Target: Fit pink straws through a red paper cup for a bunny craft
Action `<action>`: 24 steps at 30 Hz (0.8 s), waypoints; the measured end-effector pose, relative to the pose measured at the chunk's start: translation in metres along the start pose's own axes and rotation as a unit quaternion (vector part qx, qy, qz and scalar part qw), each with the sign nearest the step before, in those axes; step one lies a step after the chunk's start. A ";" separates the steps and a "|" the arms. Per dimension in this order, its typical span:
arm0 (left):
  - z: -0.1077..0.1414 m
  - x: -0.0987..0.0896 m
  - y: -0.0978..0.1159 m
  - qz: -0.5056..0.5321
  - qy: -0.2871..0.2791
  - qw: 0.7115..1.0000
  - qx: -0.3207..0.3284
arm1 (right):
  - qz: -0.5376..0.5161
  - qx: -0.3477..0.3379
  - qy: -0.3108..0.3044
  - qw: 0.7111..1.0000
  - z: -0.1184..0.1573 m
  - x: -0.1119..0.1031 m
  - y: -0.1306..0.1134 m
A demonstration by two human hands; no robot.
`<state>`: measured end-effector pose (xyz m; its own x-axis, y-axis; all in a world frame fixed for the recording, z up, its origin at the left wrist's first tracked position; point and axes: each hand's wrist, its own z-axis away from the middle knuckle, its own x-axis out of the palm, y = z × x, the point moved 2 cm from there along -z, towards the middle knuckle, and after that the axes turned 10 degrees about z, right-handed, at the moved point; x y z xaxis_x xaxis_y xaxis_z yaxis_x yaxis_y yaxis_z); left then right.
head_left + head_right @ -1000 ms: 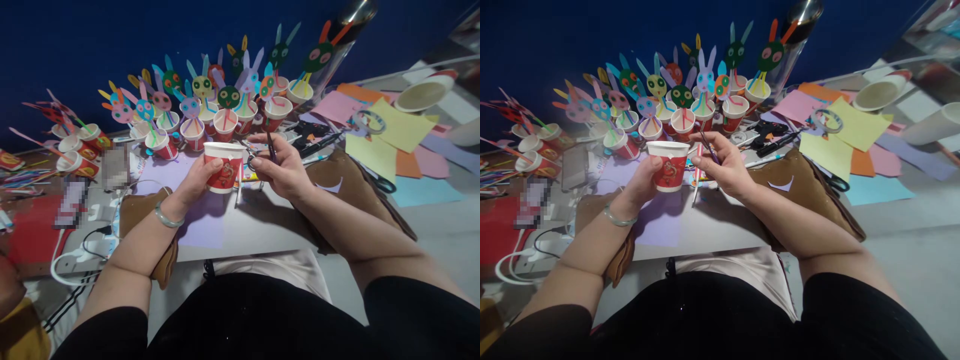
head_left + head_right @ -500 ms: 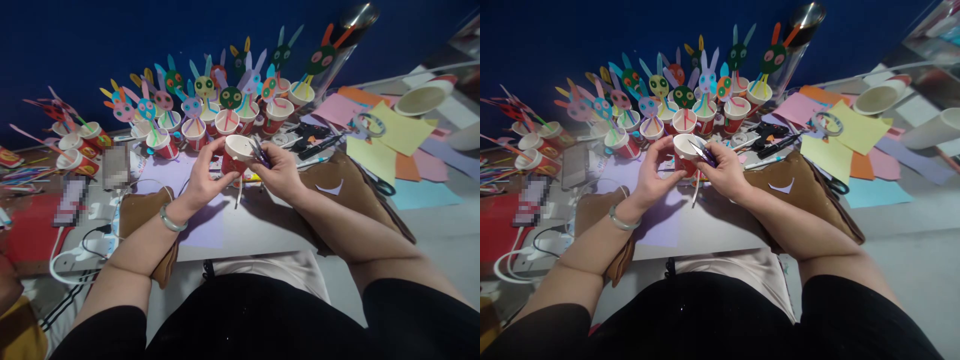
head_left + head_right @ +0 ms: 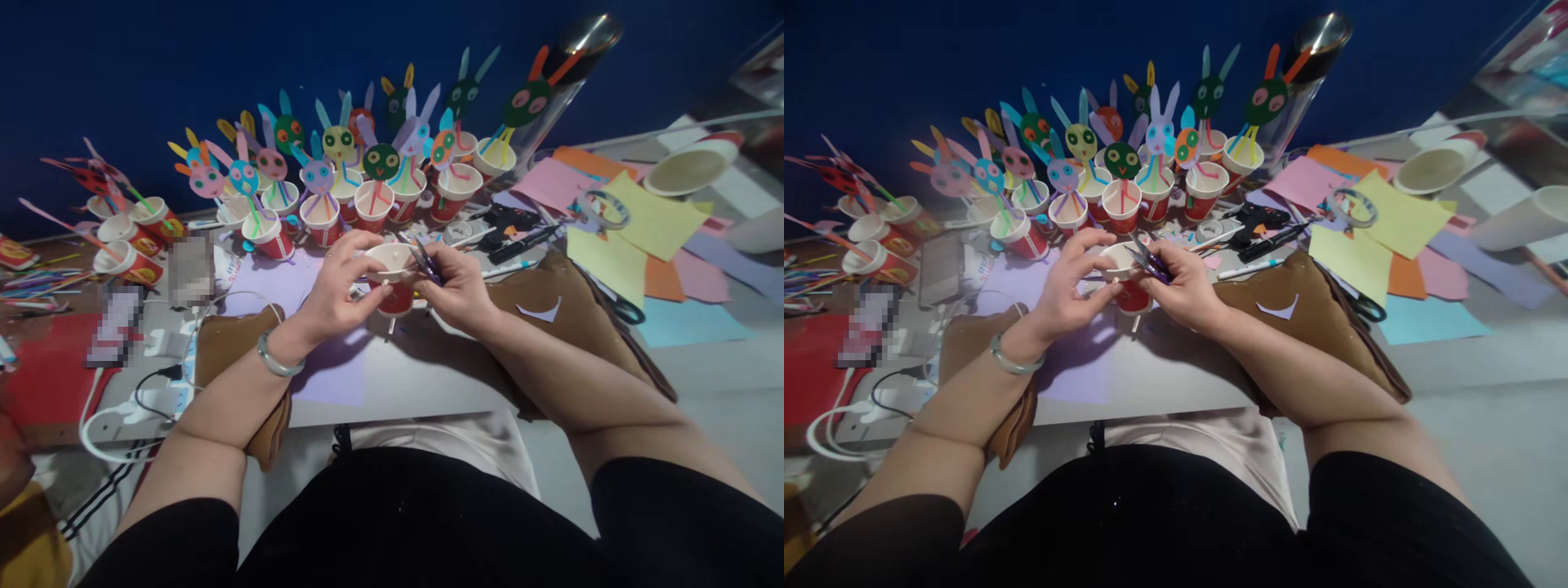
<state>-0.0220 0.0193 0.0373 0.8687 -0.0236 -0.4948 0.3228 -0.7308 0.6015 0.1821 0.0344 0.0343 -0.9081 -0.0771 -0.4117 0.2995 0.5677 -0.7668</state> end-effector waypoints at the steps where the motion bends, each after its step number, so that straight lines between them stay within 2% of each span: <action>1: -0.001 0.000 0.002 0.012 -0.023 1.000 -0.003 | -0.008 -0.001 -0.009 1.000 -0.001 -0.002 0.000; 4: -0.002 0.001 0.004 0.068 -0.077 0.994 -0.046 | -0.027 0.003 -0.038 0.999 -0.005 -0.006 0.000; 6: -0.003 0.002 0.003 0.131 -0.083 0.984 -0.084 | -0.029 0.008 -0.043 0.999 -0.005 -0.006 0.001; 10: -0.003 0.004 -0.001 0.249 -0.044 0.954 -0.164 | -0.015 0.016 0.009 1.000 -0.004 -0.003 0.004; 15: -0.003 0.002 -0.005 0.318 0.036 0.916 -0.240 | 0.000 0.014 0.057 0.998 -0.001 0.000 0.008; 19: -0.004 0.003 -0.008 0.374 0.061 0.885 -0.271 | 0.000 -0.008 0.058 0.998 -0.001 0.000 0.007; 24: -0.005 0.004 -0.007 0.396 0.071 0.870 -0.285 | -0.002 -0.002 0.063 0.998 0.000 0.002 0.005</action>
<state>-0.0191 0.0279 0.0342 0.9280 -0.2517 0.2748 -0.2996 -0.0655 0.9518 0.1814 0.0374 0.0295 -0.9388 0.0244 -0.3436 0.2952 0.5714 -0.7658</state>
